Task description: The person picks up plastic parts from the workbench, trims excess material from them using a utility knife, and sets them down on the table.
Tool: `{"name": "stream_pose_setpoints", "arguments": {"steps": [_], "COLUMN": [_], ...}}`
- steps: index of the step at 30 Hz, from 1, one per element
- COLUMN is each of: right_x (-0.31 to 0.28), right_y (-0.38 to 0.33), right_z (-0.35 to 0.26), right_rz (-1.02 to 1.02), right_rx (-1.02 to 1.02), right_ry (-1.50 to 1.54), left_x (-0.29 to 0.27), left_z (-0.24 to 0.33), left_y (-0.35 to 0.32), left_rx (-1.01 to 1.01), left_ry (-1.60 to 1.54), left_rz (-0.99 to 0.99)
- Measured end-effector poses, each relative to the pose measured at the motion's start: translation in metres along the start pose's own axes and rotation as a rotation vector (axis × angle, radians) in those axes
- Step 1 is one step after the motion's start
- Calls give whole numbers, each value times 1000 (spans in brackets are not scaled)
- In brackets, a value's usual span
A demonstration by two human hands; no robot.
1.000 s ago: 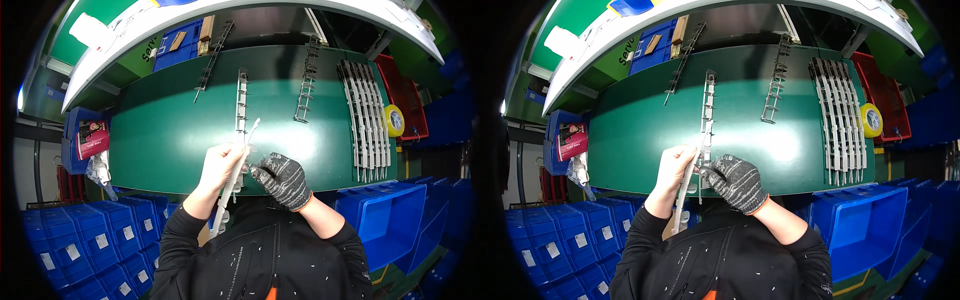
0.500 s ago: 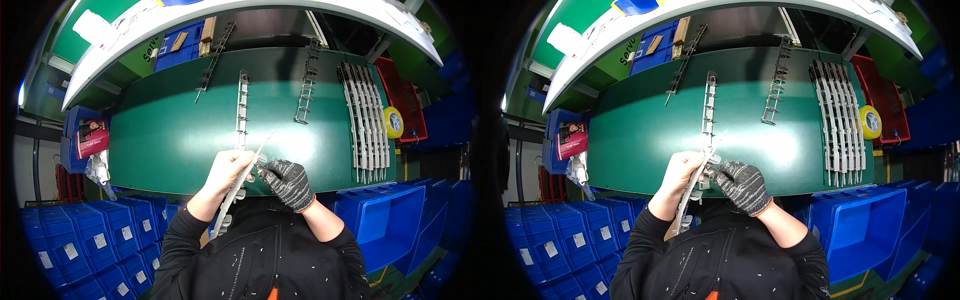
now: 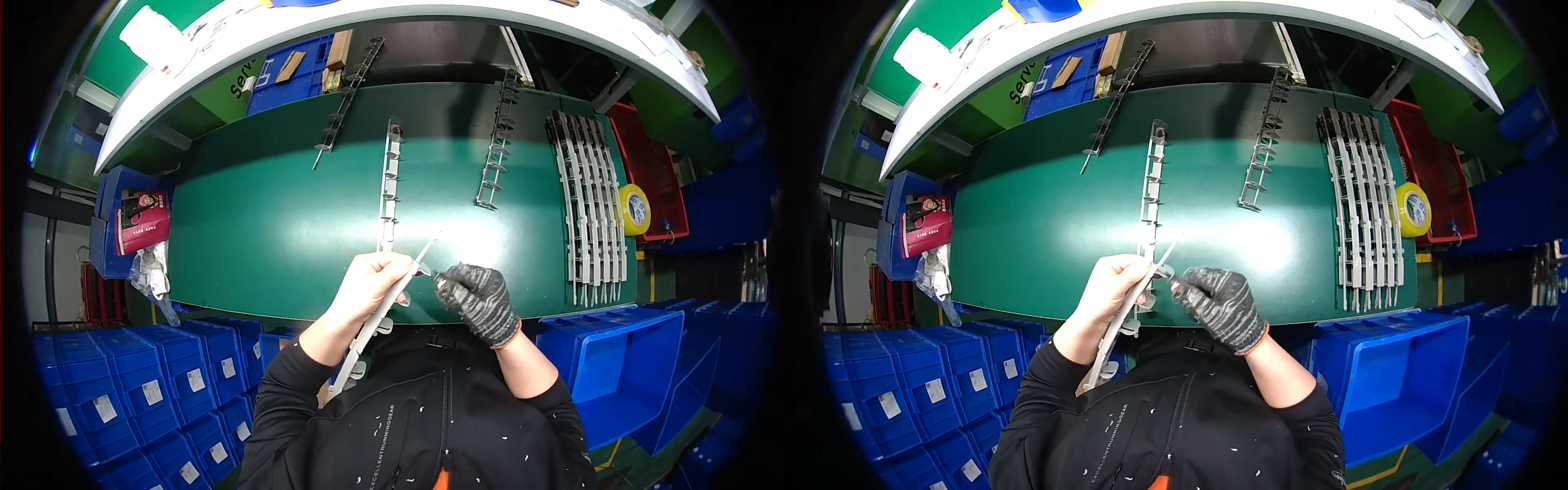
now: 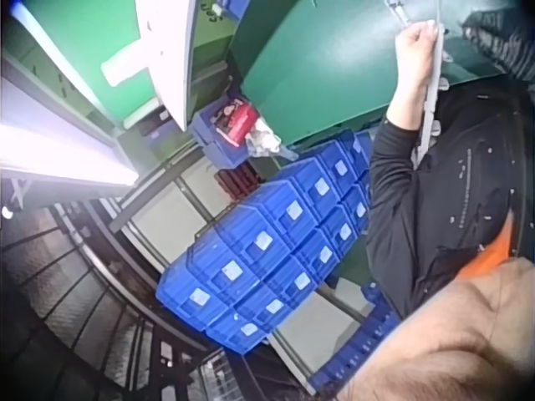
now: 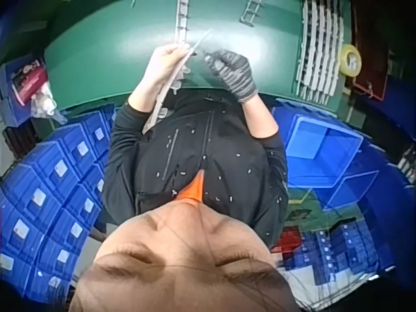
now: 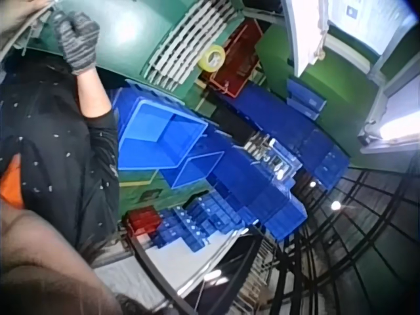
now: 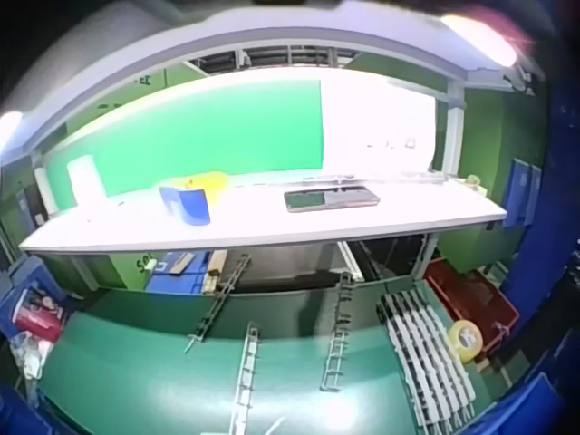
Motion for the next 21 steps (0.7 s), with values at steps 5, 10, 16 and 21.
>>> {"name": "stream_pose_setpoints", "arguments": {"steps": [5,10,16,21], "right_x": [16,16,16,18], "right_y": [4,4,3,1], "right_z": [-9,-8,-9,-9], "right_rz": [-23,-25,18,18], "right_rx": [-164,-136,-209,-184], "right_ry": [-201,-203,-261,-288], "left_x": [1,0,1,4], "left_z": [0,-4,-2,3], "left_y": [2,2,3,2], "left_rx": [18,22,11,8], "left_ry": [-101,-130,-151,-129], "left_rz": [-63,-56,-66,-76]}}
Point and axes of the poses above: each hand's wrist, its own y-axis towards the middle knuckle, its own x-axis out of the palm, z = x × y, the point moved 4 cm from there along y, towards the middle knuckle, and after that the axes turned 4 degrees about z, right-handed, at the moved point
